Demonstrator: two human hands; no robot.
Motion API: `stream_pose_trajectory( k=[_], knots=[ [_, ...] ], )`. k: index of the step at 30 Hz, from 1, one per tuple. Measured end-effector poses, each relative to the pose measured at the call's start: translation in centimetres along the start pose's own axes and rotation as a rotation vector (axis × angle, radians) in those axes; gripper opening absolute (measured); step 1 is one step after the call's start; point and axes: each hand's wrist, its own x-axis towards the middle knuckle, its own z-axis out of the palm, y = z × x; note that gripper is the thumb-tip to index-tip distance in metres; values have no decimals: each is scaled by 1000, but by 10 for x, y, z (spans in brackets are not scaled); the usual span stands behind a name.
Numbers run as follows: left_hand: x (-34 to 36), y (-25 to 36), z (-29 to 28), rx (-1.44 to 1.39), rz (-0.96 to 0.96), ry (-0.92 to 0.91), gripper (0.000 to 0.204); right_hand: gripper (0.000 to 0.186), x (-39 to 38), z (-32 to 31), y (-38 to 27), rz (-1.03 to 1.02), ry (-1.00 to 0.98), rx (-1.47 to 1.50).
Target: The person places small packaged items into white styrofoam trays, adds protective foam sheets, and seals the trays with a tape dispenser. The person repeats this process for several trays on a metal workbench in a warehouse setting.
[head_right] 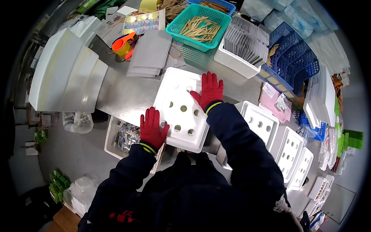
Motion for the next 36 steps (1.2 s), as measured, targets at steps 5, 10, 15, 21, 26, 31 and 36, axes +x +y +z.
stream_pose_trajectory(
  k=[5, 10, 15, 21, 26, 31, 36],
  knots=[
    [-2, 2, 1, 45, -20, 33, 71, 73, 37, -17, -14, 40, -151, 21],
    [-3, 3, -4, 28, -41, 20, 70, 64, 104, -2, -93, 23, -113, 308],
    [-4, 11, -11, 30, -61, 38, 66, 41, 92, 28, -104, -47, 147, 57],
    [-1, 14, -7, 67, -81, 7, 65, 54, 91, 41, -81, -207, 272, 267],
    [0, 6, -5, -30, -64, 30, 65, 63, -51, -28, -81, -319, 34, 491],
    [2, 8, 4, -22, -52, 46, 63, 55, -122, -46, -69, -366, -153, 389],
    [0, 6, 1, -94, -83, 29, 63, 50, -126, -44, -71, -379, -78, 445]
  ],
)
